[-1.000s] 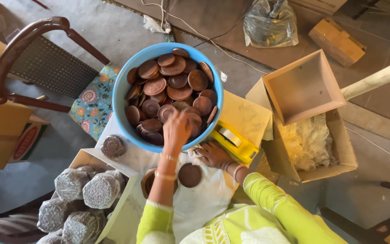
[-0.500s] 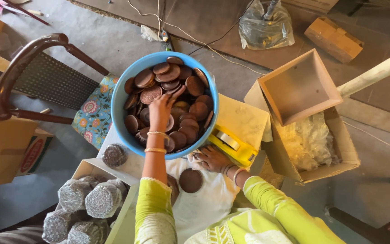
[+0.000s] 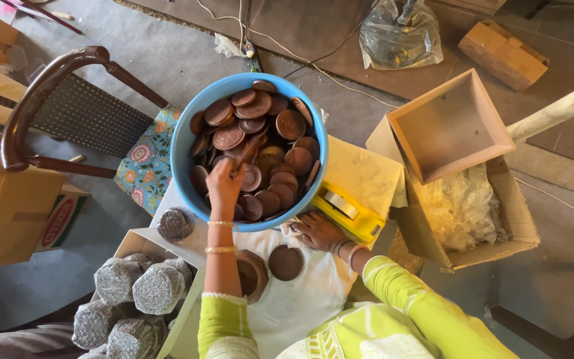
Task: The person wraps small jars in bubble wrap and places them into a cardboard box, wipes brown circular lids with a cloth, and organizes the items into boxes and containers.
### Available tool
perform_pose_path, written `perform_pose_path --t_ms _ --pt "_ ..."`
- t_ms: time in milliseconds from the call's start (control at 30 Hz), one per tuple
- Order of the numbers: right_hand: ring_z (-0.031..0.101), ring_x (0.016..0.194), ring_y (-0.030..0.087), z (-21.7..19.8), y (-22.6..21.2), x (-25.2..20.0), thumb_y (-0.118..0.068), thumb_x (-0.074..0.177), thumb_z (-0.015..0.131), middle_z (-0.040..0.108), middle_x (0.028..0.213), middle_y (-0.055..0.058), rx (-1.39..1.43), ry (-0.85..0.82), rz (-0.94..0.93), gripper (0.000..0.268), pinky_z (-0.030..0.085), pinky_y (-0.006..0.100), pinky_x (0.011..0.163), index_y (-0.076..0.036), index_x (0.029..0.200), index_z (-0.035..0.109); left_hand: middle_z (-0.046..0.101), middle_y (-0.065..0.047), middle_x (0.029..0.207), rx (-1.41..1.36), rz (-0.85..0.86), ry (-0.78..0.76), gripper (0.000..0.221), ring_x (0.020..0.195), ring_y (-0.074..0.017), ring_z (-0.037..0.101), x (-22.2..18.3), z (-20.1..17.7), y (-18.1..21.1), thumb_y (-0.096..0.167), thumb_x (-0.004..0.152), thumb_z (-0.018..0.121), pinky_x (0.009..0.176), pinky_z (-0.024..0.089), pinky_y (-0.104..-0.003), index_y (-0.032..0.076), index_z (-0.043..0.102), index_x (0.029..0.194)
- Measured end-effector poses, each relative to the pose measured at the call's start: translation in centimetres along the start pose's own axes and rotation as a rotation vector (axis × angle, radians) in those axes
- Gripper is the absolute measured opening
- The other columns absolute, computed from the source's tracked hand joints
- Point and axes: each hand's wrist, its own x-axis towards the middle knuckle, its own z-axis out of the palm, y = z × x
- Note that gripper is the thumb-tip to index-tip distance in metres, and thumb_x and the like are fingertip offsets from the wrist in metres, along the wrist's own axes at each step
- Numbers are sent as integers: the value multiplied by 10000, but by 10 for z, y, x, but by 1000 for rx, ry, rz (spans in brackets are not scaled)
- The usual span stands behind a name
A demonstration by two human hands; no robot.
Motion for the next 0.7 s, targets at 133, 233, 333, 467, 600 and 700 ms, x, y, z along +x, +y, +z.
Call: perform_pose_path --t_ms 133,233,333,467,600,700 --pt "544 1073 361 2 1 0 -221 844 642 596 1144 125 -12 3 0 411 466 496 941 -167 1252 627 683 -160 913 -30 189 -66 128 837 -355 672 -32 -18 33 24 859 756 751 557 -401 1 719 980" --pt "550 1068 360 4 4 0 -221 837 643 606 1139 122 -2 -11 1 409 468 497 942 -173 1243 640 712 -142 1089 88 361 -84 336 1089 -358 682 -54 -22 35 -50 746 664 920 562 -418 8 721 1072" --pt "567 1041 358 11 12 -2 -230 857 644 616 1123 117 7 -12 -15 389 478 497 928 -172 1241 651 720 -150 1149 -64 251 -5 328 1127 -351 682 -77 -33 39 -74 820 642 978 559 -411 19 724 1125" --pt "573 1005 372 19 11 -12 -251 892 644 610 1103 131 -1 6 -45 382 486 504 915 -161 1263 653 720 -142 1151 -99 142 60 265 1127 -337 690 -138 -58 50 -51 892 681 994 558 -414 20 724 1144" --pt "564 1018 385 17 11 -5 -272 861 641 589 1110 157 -82 17 -45 386 476 535 918 -171 1233 654 721 -175 1124 -97 48 25 274 1048 -337 698 -208 -62 55 -26 869 705 932 563 -399 12 735 1138" --pt "547 1019 402 18 12 -5 -262 851 630 579 1144 171 -40 -39 5 424 478 529 913 -166 1265 638 691 -187 1135 -39 74 8 295 1100 -370 677 -255 -47 63 -3 862 710 972 557 -427 18 719 1157"
